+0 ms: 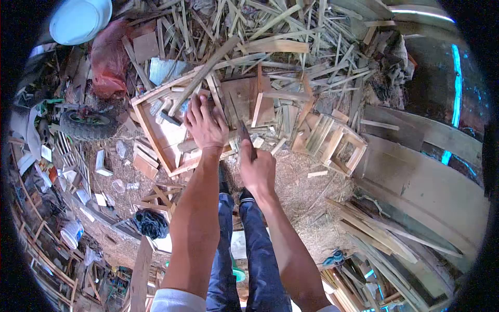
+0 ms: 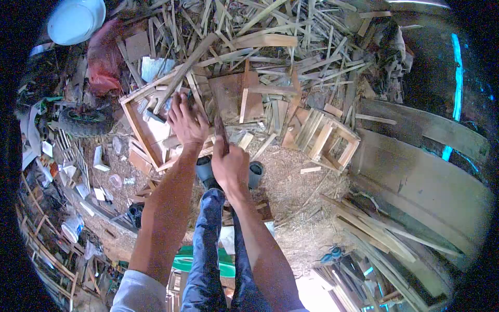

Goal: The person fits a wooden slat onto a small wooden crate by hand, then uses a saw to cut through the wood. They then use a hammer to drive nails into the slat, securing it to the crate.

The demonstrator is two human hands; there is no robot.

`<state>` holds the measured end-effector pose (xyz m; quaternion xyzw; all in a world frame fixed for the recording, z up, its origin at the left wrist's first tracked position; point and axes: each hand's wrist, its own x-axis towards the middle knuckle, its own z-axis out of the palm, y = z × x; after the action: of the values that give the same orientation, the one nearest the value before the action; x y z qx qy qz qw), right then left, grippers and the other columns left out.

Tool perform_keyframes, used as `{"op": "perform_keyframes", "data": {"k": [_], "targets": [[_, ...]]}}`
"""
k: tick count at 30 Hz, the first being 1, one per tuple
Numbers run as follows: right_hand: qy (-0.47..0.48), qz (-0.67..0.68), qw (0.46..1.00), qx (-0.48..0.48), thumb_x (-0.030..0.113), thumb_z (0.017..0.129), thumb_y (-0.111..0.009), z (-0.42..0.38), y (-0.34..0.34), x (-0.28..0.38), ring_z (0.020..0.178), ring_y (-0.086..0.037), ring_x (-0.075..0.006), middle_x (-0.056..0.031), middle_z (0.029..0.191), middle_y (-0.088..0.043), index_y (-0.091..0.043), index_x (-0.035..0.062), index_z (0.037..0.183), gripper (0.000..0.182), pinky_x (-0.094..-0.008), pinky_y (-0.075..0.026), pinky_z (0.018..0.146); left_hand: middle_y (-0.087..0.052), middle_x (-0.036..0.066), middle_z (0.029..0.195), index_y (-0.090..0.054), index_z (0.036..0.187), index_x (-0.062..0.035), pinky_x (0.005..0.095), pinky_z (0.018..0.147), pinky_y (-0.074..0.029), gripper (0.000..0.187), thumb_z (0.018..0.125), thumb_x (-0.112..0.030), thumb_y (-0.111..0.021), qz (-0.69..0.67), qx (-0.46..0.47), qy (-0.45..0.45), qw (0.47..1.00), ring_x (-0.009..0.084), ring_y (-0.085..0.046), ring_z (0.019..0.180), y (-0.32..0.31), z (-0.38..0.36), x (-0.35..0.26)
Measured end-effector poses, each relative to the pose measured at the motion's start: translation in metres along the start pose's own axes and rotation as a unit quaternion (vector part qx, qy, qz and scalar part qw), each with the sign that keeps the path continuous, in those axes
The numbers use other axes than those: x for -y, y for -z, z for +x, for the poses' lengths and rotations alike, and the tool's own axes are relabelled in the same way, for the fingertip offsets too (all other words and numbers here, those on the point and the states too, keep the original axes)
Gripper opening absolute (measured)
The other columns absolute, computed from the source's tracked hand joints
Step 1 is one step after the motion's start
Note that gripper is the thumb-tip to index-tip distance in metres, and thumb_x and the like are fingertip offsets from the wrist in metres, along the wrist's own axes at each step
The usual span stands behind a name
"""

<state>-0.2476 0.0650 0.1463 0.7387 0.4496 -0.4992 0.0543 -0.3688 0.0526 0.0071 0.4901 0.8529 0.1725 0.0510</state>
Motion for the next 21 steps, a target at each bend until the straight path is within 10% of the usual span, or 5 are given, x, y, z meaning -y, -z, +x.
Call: {"op": "perform_keyframes", "data": {"k": [4, 13, 16, 21], "targets": [[0.109, 0.2, 0.973, -0.023, 0.04, 0.096, -0.054, -0.005, -0.03, -0.079, 0.046, -0.047, -0.0105, 0.0001, 0.049, -0.048, -0.057, 0.0033, 0.061, 0.051, -0.0307, -0.036, 0.047, -0.039, 0.017, 0.145, -0.043, 0.138, -0.0033, 0.0504, 0.109, -0.022, 0.056, 0.087, -0.028, -0.049, 0.002, 0.003, 0.003, 1.0, 0.0343, -0.035, 0.134, -0.002, -0.001, -0.002], [0.11, 0.323, 0.94, -0.001, 0.044, 0.098, -0.05, 0.015, -0.061, -0.143, 0.043, -0.035, -0.0085, 0.0043, 0.047, -0.037, -0.047, 0.0096, 0.06, 0.051, -0.028, -0.031, 0.045, -0.041, 0.017, 0.142, -0.046, 0.134, -0.0037, 0.0501, 0.107, -0.024, 0.053, 0.087, -0.029, -0.049, -0.007, -0.016, 0.0, 1.0, 0.0349, -0.038, 0.13, -0.002, -0.002, -0.002], [-0.089, 0.67, 0.723, 0.141, 0.054, 0.096, -0.04, 0.036, -0.04, -0.148, 0.038, -0.031, -0.0137, 0.0034, 0.043, -0.027, -0.034, 0.0168, 0.057, 0.054, -0.0339, -0.036, 0.046, -0.043, 0.017, 0.141, -0.047, 0.134, -0.0036, 0.0494, 0.107, -0.025, 0.052, 0.088, -0.029, -0.049, 0.005, -0.025, -0.002, 1.0, 0.0347, -0.039, 0.129, -0.003, -0.003, 0.0], [-0.015, 0.56, 0.818, 0.131, 0.051, 0.096, -0.047, 0.017, -0.024, -0.114, 0.038, -0.031, -0.0117, 0.002, 0.045, -0.03, -0.035, 0.0134, 0.057, 0.055, -0.0306, -0.033, 0.042, -0.044, 0.018, 0.138, -0.046, 0.133, -0.0054, 0.049, 0.103, -0.028, 0.049, 0.091, -0.03, -0.048, 0.025, -0.036, -0.017, 0.999, 0.0362, -0.042, 0.124, -0.004, -0.003, 0.0]]}}
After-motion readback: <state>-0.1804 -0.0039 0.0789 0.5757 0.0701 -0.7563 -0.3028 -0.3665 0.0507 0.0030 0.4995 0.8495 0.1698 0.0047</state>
